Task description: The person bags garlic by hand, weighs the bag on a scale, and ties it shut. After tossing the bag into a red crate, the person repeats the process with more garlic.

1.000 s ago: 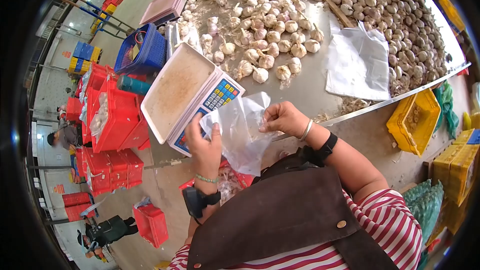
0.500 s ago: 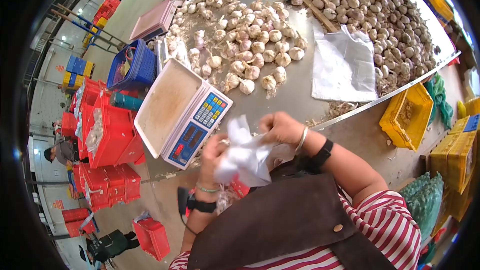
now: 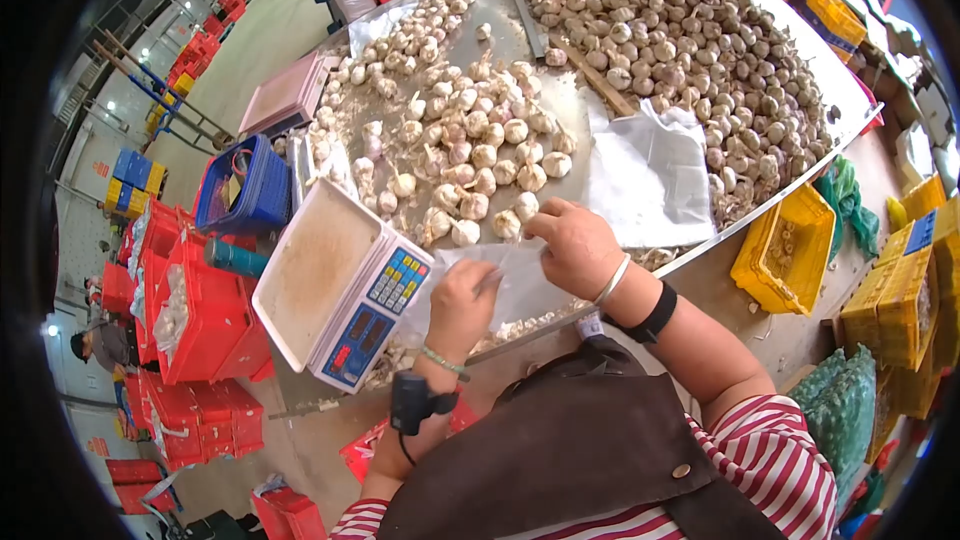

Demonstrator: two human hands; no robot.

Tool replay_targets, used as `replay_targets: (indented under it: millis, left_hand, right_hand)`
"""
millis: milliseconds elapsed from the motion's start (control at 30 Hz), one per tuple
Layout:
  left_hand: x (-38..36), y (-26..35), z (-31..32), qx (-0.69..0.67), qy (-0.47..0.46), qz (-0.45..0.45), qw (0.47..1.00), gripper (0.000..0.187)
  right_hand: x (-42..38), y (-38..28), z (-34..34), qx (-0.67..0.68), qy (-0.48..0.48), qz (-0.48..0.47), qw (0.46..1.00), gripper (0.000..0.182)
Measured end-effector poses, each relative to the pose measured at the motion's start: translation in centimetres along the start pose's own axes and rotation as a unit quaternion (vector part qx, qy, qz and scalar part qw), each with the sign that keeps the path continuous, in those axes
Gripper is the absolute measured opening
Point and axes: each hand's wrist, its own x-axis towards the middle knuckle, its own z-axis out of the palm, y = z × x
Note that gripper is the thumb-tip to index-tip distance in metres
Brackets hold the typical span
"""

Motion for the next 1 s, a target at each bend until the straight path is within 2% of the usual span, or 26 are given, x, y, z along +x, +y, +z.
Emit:
replay_targets:
  millis: [33,67,133,167,200,233,267,300,333,367,433,467,500,533,567,600,667,700,733,767,800,833,867,900,967,1000]
  left_hand:
    - [-0.6,-0.7,0.5,-0.102,0.044,-0.018,0.994,0.014]
    - [-1.0,-0.7,0.3,-0.105,0.047,-0.018,0.993,0.014]
    - [-1.4,-1.2,-0.5,-0.275,-0.075,-0.188,0.940,0.012]
    - [-1.8,-1.5,-0.6,-0.274,-0.070,-0.186,0.941,0.012]
    - [-2.2,-2.0,-0.4,-0.425,-0.072,-0.306,0.849,0.013]
    - [-2.5,-2.5,-0.2,-0.559,-0.072,-0.412,0.716,0.014]
    - [-2.5,-3.3,0.0,-0.559,-0.067,-0.412,0.716,0.014]
    - [-2.4,-4.3,0.4,-0.600,-0.076,-0.436,0.666,0.015]
    - [-2.3,-5.3,1.0,-0.638,-0.085,-0.459,0.613,0.016]
    - [-2.4,-6.4,1.9,-0.638,-0.080,-0.460,0.612,0.016]
    - [-2.1,-8.4,3.4,-0.592,-0.114,-0.475,0.641,0.017]
    - [-1.3,-8.0,3.0,-0.592,-0.108,-0.478,0.640,0.017]
    - [-0.6,-7.4,2.7,-0.664,-0.082,-0.497,0.553,0.016]
    - [-0.2,-7.1,2.6,-0.726,-0.053,-0.510,0.458,0.016]
    - [-0.1,-7.1,2.9,-0.725,-0.046,-0.516,0.453,0.016]
    - [-0.2,-7.1,3.3,-0.689,-0.020,-0.537,0.487,0.015]
    - [-1.2,-7.6,4.7,-0.646,0.013,-0.565,0.513,0.015]
    - [-2.1,-8.4,6.0,-0.508,0.019,-0.552,0.661,0.017]
    - [-2.8,-8.7,6.9,-0.349,0.019,-0.518,0.780,0.019]
    - [-2.3,-8.3,6.6,-0.346,0.018,-0.531,0.773,0.019]
    - [-1.8,-8.1,6.3,-0.285,0.039,-0.538,0.793,0.022]
    - [-1.5,-7.9,6.0,-0.222,0.058,-0.542,0.809,0.024]
    - [-1.9,-8.1,6.3,-0.219,0.055,-0.557,0.799,0.024]
    - [-2.4,-8.7,6.8,-0.192,0.066,-0.542,0.816,0.026]
    - [-2.7,-8.7,6.9,-0.162,0.076,-0.534,0.826,0.028]
    - [-2.9,-8.6,6.8,-0.129,0.069,-0.542,0.828,0.030]
  right_hand:
    - [-0.3,1.6,0.0,-0.004,0.001,0.001,1.000,0.017]
    - [-0.7,3.5,0.0,-0.038,-0.038,-0.010,0.998,0.017]
    - [-1.1,7.3,-0.2,-0.073,-0.074,-0.027,0.994,0.018]
    - [-1.4,8.8,-0.4,0.009,-0.116,0.005,0.993,0.018]
    - [-1.5,10.1,-0.5,0.091,-0.159,0.038,0.982,0.018]
    - [-1.1,10.6,-0.9,0.091,-0.159,0.034,0.982,0.018]
    - [-0.5,10.9,-1.5,0.244,-0.261,0.181,0.916,0.016]
    - [0.1,11.4,-1.8,0.381,-0.349,0.318,0.795,0.015]
    - [0.9,11.9,-1.5,0.395,-0.373,0.350,0.763,0.015]
    - [1.4,12.9,-0.5,0.396,-0.378,0.347,0.762,0.015]
    - [2.2,15.6,2.6,0.295,-0.377,0.348,0.806,0.016]
    - [3.1,16.0,3.5,0.238,-0.371,0.297,0.847,0.012]
    - [3.7,16.5,4.2,0.240,-0.377,0.294,0.845,0.012]
    - [4.3,16.6,4.8,0.343,-0.345,0.376,0.789,0.010]
    - [4.5,16.9,5.4,0.437,-0.306,0.452,0.714,0.009]
    - [4.4,17.4,6.2,0.555,-0.281,0.513,0.592,0.009]
    - [4.0,17.4,7.3,0.570,-0.287,0.540,0.549,0.008]
    - [3.9,17.6,7.9,0.583,-0.280,0.566,0.511,0.008]
    - [3.0,19.5,9.0,0.540,-0.375,0.508,0.556,0.002]
    - [3.0,19.7,8.7,0.540,-0.384,0.514,0.545,0.002]
    - [2.9,19.8,8.2,0.386,-0.443,0.320,0.743,0.003]
    - [3.1,19.7,7.6,0.200,-0.457,0.087,0.862,0.006]
    - [4.0,19.9,7.4,0.078,-0.514,0.014,0.854,0.014]
    - [3.7,20.6,7.8,0.087,-0.526,0.012,0.846,0.014]
    - [3.6,21.8,7.8,0.134,-0.421,0.003,0.897,0.015]
    - [4.1,22.5,7.6,0.148,-0.456,0.074,0.875,0.015]
